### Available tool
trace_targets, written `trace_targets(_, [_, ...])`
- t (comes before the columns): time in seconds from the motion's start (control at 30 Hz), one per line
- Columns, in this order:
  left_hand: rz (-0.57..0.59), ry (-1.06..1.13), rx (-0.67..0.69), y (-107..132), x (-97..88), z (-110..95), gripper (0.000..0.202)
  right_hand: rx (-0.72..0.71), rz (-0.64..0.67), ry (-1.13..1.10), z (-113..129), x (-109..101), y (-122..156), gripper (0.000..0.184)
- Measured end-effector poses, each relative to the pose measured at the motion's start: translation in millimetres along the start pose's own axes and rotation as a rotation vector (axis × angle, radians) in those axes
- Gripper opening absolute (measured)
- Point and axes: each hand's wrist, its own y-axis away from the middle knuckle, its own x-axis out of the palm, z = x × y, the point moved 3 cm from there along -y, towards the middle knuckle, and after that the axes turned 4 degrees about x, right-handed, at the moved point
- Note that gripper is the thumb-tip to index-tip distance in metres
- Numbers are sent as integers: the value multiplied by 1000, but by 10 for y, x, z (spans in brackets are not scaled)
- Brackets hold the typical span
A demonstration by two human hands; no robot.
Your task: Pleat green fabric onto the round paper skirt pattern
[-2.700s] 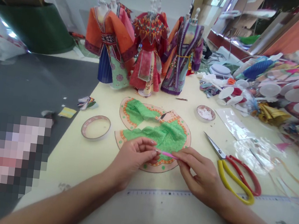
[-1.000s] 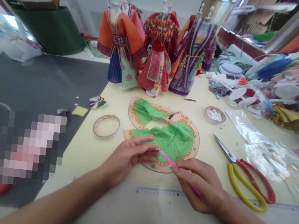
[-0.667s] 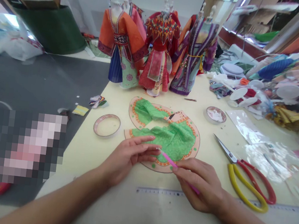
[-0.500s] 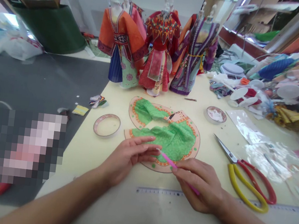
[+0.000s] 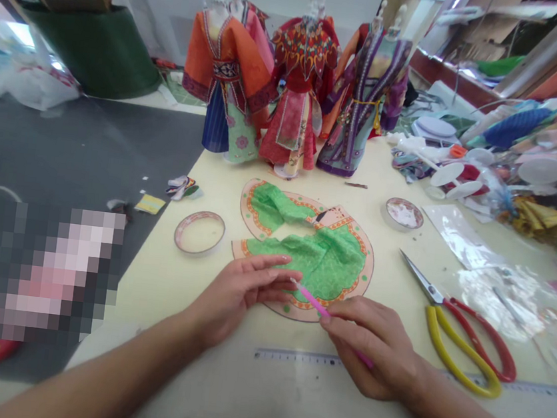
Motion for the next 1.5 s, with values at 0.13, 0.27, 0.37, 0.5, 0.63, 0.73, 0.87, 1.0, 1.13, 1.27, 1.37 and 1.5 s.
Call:
trace_targets(0.13, [-6,-27,7,-11,-5,-2,30,0,-15,7,2,-3,-5,31])
trace_targets(0.27, [-87,-163,77,-10,-76,-58,30,49,-54,-71,6,-20,-24,34])
trace_targets(0.37, [-170,-359,177,13,-154,-179,29,133,-65,-162,1,-5,-44,35])
trace_targets(0.5, [-126,-614,216,67,-198,-363,29,236,-7,-256,-28,99,-49,35])
trace_targets(0.63, [-3,-831,192,124,-226,-484,30,258,85,-265,-47,221,-53,35])
trace_targets(0.73, [50,-1001,211,149,-269,-533,30,224,128,-237,-39,265,-65,37])
trace_targets(0.87, [54,-1267,237,174,-321,-581,31,224,153,-177,-51,288,-80,34])
trace_targets(1.0, [63,-1356,207,208,-351,-627,36,229,128,-111,-72,298,-80,28])
trace_targets(1.13, [110,-1413,160,233,-366,-640,37,216,142,-73,-75,314,-69,30])
trace_targets(1.27, [157,-1460,130,234,-347,-612,39,211,159,-67,-76,329,-61,30])
trace_targets(1.37, [161,-1486,148,227,-312,-590,40,212,170,-63,-80,336,-56,30])
trace_targets(1.5, [173,-1480,160,220,-288,-560,41,215,206,-70,-81,345,-54,31])
